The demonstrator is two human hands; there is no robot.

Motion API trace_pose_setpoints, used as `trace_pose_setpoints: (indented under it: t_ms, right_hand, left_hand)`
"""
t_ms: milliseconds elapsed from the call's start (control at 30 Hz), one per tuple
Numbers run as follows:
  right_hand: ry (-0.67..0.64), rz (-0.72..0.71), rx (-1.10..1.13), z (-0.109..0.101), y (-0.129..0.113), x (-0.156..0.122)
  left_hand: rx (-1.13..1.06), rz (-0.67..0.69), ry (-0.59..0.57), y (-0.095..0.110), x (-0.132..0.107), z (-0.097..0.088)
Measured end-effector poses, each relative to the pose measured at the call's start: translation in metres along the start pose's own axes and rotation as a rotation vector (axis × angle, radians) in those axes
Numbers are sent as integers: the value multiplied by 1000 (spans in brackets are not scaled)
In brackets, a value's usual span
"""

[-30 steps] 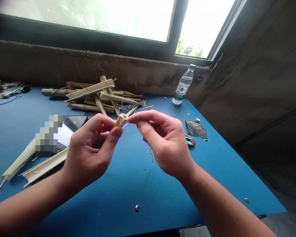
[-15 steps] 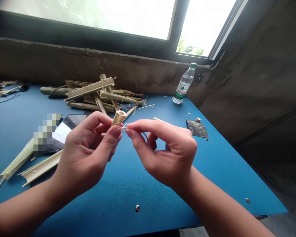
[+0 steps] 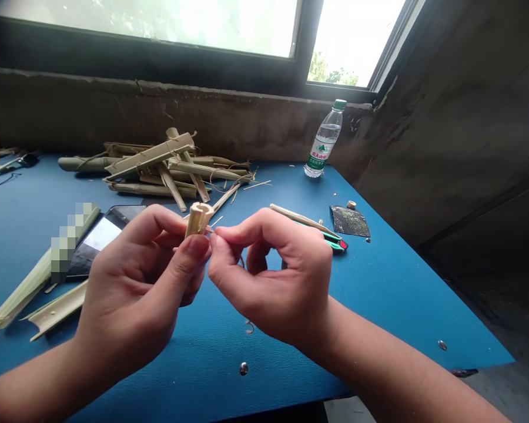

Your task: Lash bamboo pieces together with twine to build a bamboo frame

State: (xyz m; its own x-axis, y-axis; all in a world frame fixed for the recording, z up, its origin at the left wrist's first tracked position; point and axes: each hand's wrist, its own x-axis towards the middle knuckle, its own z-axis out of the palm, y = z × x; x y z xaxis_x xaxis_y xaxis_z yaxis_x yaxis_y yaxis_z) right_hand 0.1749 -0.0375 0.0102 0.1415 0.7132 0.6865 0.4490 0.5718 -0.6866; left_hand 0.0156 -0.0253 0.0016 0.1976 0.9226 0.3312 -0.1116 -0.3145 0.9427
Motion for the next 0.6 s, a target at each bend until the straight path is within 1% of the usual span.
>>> trace_pose_setpoints:
  t_ms: [100,200,300,467,533,600]
  right_hand:
    - [-6,24,31,0,-1,1]
    - [-34,97,108,-2,-3,2]
    - [-87,229,242,-2,-6,4]
    - [-174,465,524,-1,-11,10]
    - [-205,535,603,-1,-13,11]
    - [-227,572,661,-1,-14,11]
  left_hand:
    - [27,5,3,-1,0,0]
    - [23,10,-1,-2,0,0]
    - [6,15,3,-2,-1,0]
    - [-9,43,0,-2,-4,1]
    - [-7,51,-1,-2,-5,2]
    - [-13,52,-4,-3,-6,3]
